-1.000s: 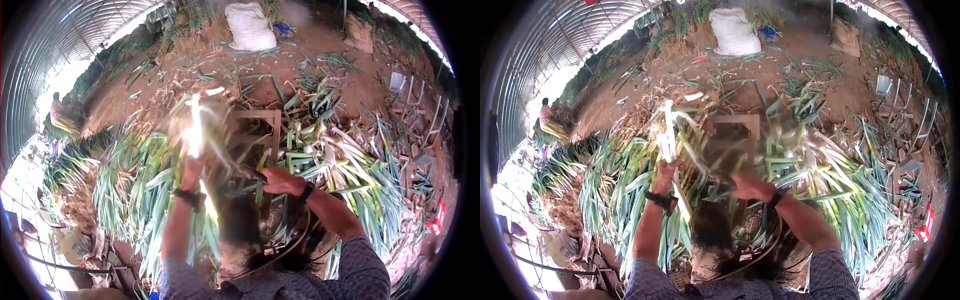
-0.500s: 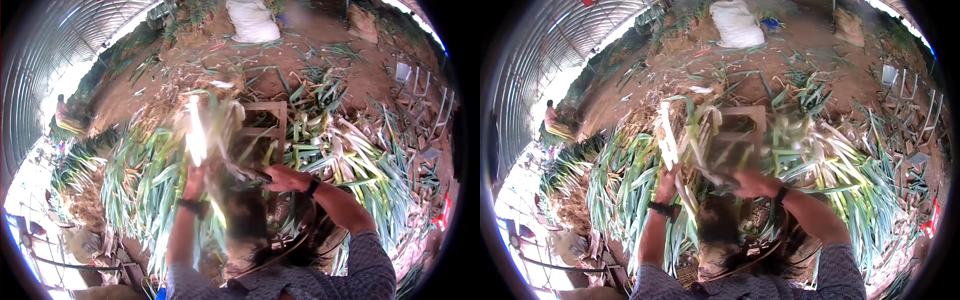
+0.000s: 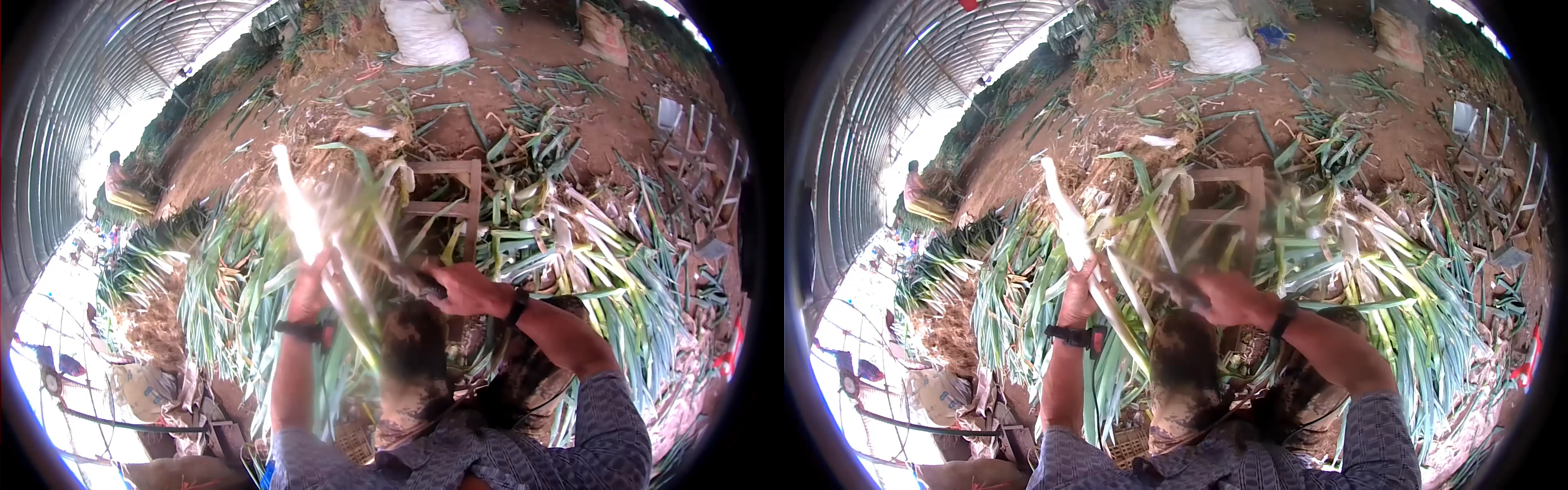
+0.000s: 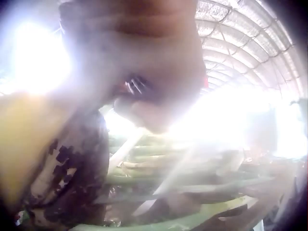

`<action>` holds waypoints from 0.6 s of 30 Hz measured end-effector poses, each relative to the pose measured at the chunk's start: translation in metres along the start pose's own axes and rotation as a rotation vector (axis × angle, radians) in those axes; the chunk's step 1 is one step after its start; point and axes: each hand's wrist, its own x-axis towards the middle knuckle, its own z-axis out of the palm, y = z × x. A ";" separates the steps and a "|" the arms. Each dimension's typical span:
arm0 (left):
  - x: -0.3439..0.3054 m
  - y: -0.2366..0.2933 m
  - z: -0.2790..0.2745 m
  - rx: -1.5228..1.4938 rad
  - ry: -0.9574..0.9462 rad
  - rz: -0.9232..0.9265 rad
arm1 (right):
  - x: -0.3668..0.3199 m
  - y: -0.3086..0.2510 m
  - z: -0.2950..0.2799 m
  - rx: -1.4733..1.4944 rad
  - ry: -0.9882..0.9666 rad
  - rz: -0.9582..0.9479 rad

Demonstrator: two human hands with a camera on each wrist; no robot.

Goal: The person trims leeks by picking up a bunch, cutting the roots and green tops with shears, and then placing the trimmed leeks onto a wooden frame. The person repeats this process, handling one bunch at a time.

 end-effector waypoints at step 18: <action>-0.012 -0.123 -0.065 0.631 -0.002 -0.155 | 0.000 0.026 0.012 -0.033 -0.001 -0.083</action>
